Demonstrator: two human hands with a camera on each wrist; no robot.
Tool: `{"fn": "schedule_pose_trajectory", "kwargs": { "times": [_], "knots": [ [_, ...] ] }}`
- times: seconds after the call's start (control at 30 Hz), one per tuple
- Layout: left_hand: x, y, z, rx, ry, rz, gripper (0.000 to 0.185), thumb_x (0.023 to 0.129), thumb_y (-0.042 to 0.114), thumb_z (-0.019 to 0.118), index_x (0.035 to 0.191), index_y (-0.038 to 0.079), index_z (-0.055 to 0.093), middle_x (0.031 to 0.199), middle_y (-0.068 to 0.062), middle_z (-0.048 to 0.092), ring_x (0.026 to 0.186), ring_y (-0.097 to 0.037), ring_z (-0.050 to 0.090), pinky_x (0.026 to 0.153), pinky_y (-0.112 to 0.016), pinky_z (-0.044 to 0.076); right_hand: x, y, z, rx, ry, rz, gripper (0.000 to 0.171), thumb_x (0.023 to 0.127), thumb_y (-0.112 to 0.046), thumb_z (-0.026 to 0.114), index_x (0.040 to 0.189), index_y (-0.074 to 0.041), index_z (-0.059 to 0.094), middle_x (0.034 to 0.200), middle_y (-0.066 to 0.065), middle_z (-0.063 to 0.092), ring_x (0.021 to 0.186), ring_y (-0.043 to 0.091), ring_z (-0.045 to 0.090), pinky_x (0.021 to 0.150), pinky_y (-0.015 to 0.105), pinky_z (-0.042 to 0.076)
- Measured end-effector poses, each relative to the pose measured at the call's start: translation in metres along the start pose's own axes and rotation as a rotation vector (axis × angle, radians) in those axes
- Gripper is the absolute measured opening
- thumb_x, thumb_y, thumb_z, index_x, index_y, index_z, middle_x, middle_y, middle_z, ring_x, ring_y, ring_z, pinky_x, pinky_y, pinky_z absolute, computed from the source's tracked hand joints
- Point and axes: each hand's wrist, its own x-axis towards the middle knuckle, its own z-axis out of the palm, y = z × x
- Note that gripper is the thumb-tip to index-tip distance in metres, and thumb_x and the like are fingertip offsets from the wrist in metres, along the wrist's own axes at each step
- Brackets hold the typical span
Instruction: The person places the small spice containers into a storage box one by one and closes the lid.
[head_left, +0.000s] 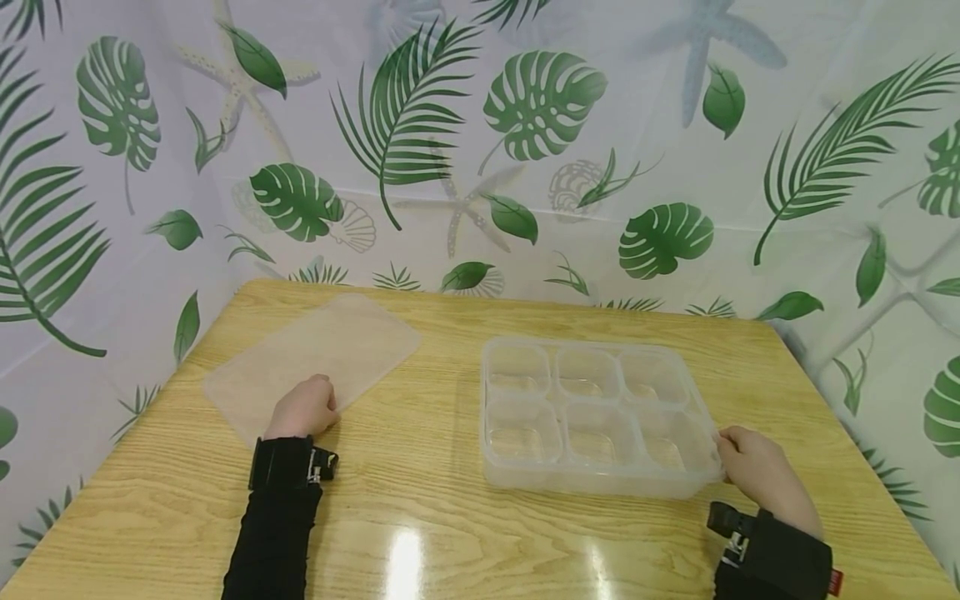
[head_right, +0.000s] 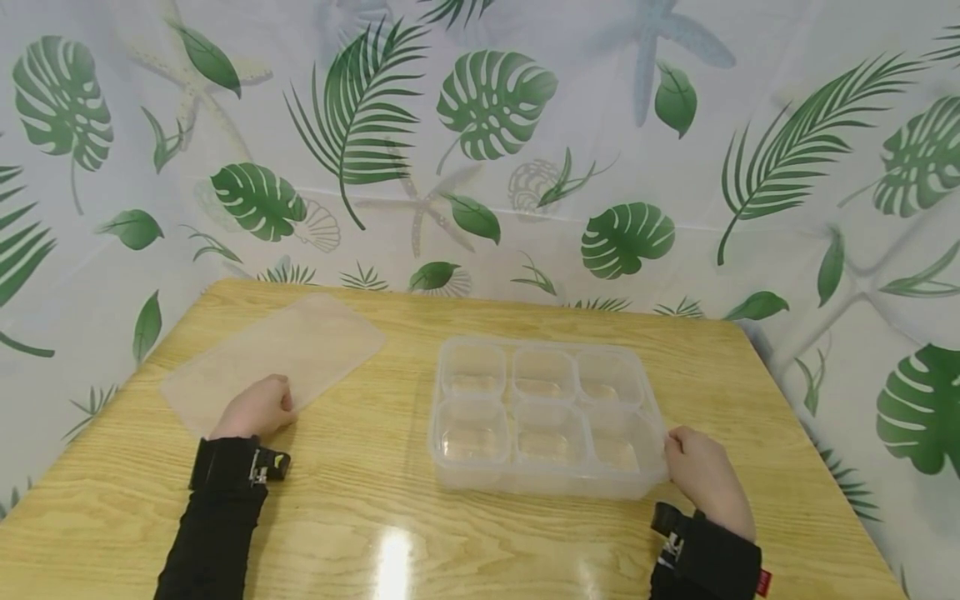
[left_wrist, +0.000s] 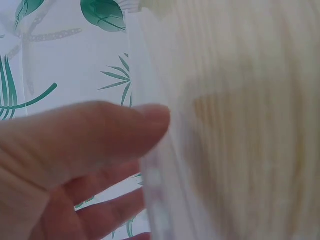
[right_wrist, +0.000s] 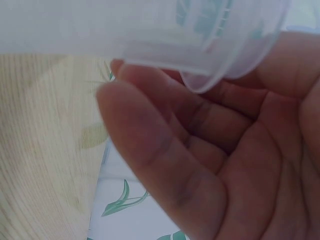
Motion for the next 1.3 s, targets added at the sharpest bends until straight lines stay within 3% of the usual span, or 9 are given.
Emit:
{"fn": "schedule_pose_trajectory", "kwargs": {
  "times": [0.33, 0.63, 0.77, 0.9, 1.17, 1.3],
  "knots": [
    [-0.004, 0.01, -0.01, 0.039, 0.088, 0.029, 0.015, 0.082, 0.006, 0.055, 0.068, 0.005, 0.05, 0.062, -0.004, 0.044, 0.054, -0.018, 0.04, 0.051, -0.031, 0.034, -0.001, 0.0, 0.0, 0.006, -0.002, 0.0, 0.043, 0.096, -0.02, 0.028, 0.113, 0.016, 0.044, 0.077, 0.008, 0.054, 0.065, 0.019, 0.05, 0.056, 0.033, 0.04],
    [-0.012, 0.025, -0.021, 0.136, 0.386, 0.159, 0.018, 0.09, 0.011, 0.045, 0.075, 0.002, 0.041, 0.047, -0.002, 0.034, 0.037, -0.016, 0.035, 0.036, -0.031, 0.029, 0.0, 0.001, -0.001, 0.005, -0.007, 0.004, 0.043, 0.096, -0.02, 0.028, 0.114, 0.016, 0.043, 0.079, 0.008, 0.055, 0.066, 0.018, 0.05, 0.057, 0.033, 0.04],
    [-0.015, 0.03, -0.026, 0.171, 0.458, 0.162, 0.021, 0.092, 0.014, 0.046, 0.076, 0.002, 0.039, 0.047, -0.002, 0.032, 0.035, -0.017, 0.033, 0.035, -0.031, 0.026, 0.0, 0.001, 0.0, 0.004, -0.008, 0.007, 0.043, 0.097, -0.02, 0.028, 0.114, 0.016, 0.043, 0.08, 0.009, 0.055, 0.066, 0.019, 0.05, 0.057, 0.033, 0.04],
    [-0.017, 0.037, -0.031, 0.157, 0.571, 0.155, 0.021, 0.092, 0.016, 0.047, 0.079, 0.0, 0.043, 0.05, -0.005, 0.037, 0.035, -0.018, 0.034, 0.033, -0.032, 0.028, 0.001, 0.002, 0.0, -0.001, -0.003, -0.001, 0.042, 0.097, -0.02, 0.028, 0.113, 0.016, 0.044, 0.077, 0.007, 0.054, 0.065, 0.018, 0.05, 0.057, 0.033, 0.039],
    [-0.026, 0.058, -0.044, -0.111, 0.74, 0.121, 0.027, 0.095, 0.017, 0.039, 0.095, -0.008, 0.051, 0.061, -0.015, 0.049, 0.039, -0.022, 0.038, 0.036, -0.034, 0.029, 0.002, 0.003, 0.0, -0.001, -0.005, -0.005, 0.042, 0.096, -0.02, 0.028, 0.112, 0.015, 0.044, 0.081, 0.009, 0.055, 0.066, 0.019, 0.051, 0.057, 0.033, 0.04],
    [-0.033, 0.068, -0.05, -0.286, 0.835, 0.144, 0.026, 0.096, 0.014, 0.036, 0.085, -0.007, 0.046, 0.057, -0.013, 0.041, 0.042, -0.023, 0.034, 0.04, -0.034, 0.027, 0.001, 0.002, 0.0, 0.003, -0.006, -0.003, 0.041, 0.096, -0.019, 0.028, 0.111, 0.015, 0.045, 0.081, 0.01, 0.055, 0.066, 0.019, 0.051, 0.057, 0.033, 0.04]
  ]
}}
